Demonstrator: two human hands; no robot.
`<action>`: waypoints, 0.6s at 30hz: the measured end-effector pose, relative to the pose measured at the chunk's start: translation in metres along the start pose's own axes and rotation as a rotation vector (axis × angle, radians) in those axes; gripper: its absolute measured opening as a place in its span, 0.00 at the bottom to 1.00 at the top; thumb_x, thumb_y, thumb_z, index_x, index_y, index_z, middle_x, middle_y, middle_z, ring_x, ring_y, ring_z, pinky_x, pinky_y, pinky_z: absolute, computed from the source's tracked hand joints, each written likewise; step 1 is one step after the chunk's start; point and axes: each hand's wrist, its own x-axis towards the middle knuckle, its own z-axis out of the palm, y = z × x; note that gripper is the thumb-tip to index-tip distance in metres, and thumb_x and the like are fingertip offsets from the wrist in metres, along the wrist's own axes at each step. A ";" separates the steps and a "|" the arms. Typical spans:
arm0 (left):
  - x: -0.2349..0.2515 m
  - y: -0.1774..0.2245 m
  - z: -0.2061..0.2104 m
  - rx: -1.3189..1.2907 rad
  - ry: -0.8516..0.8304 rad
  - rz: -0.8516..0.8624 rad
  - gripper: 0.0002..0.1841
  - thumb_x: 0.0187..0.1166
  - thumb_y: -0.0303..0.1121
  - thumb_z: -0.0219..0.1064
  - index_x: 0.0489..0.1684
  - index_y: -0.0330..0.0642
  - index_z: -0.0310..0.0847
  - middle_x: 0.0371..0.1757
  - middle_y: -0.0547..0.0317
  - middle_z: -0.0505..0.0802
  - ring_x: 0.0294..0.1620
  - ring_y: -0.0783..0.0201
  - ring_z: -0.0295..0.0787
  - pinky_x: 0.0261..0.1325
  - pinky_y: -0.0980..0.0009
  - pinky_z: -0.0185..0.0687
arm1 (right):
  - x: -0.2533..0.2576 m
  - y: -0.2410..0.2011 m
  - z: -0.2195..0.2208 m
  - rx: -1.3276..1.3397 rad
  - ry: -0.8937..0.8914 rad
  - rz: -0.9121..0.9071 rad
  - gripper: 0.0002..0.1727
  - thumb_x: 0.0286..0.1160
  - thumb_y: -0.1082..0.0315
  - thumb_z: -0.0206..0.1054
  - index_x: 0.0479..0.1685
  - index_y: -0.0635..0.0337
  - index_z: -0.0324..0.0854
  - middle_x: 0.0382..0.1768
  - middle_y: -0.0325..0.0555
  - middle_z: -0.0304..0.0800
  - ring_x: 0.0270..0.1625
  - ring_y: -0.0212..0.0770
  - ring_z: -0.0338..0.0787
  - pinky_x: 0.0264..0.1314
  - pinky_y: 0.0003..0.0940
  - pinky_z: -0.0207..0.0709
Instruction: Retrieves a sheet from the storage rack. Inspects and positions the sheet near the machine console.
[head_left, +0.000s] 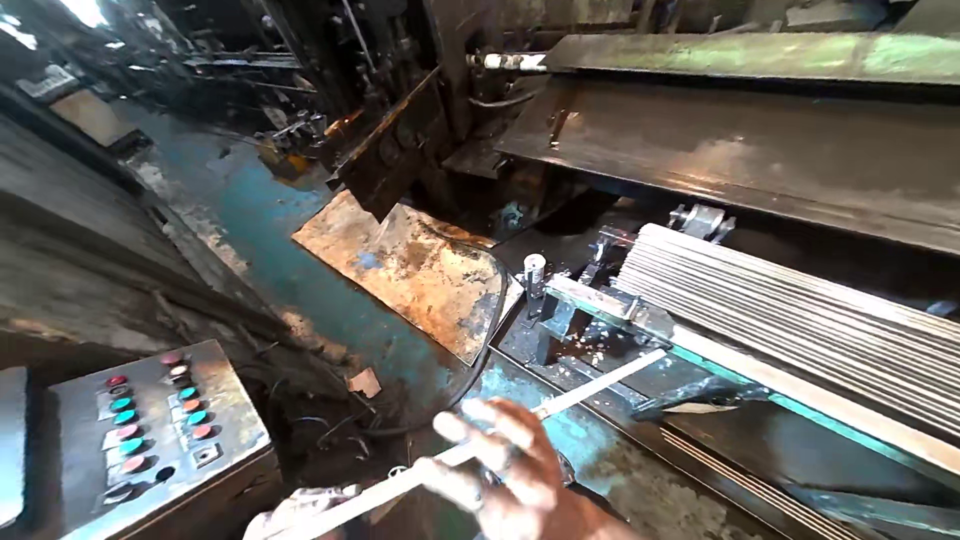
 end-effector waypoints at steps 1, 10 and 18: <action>0.004 -0.001 -0.002 0.012 -0.046 0.002 0.14 0.72 0.33 0.79 0.54 0.59 0.91 0.48 0.73 0.96 0.50 0.72 0.94 0.58 0.73 0.91 | -0.008 0.009 -0.002 -0.026 0.027 0.015 0.19 0.84 0.61 0.63 0.69 0.32 0.84 0.76 0.36 0.82 0.82 0.44 0.75 0.86 0.45 0.67; 0.018 -0.001 -0.011 0.142 -0.158 0.010 0.13 0.73 0.35 0.78 0.54 0.61 0.91 0.48 0.78 0.96 0.49 0.77 0.94 0.57 0.78 0.90 | -0.070 0.073 -0.025 -0.228 0.128 0.180 0.15 0.79 0.60 0.72 0.61 0.32 0.89 0.73 0.41 0.84 0.80 0.46 0.78 0.80 0.48 0.74; 0.021 -0.002 -0.028 0.110 -0.132 0.008 0.13 0.72 0.32 0.78 0.53 0.57 0.91 0.46 0.73 0.97 0.47 0.72 0.95 0.56 0.72 0.91 | -0.093 0.111 -0.048 -0.340 0.128 0.302 0.13 0.78 0.55 0.72 0.58 0.38 0.92 0.70 0.51 0.84 0.80 0.49 0.77 0.83 0.45 0.71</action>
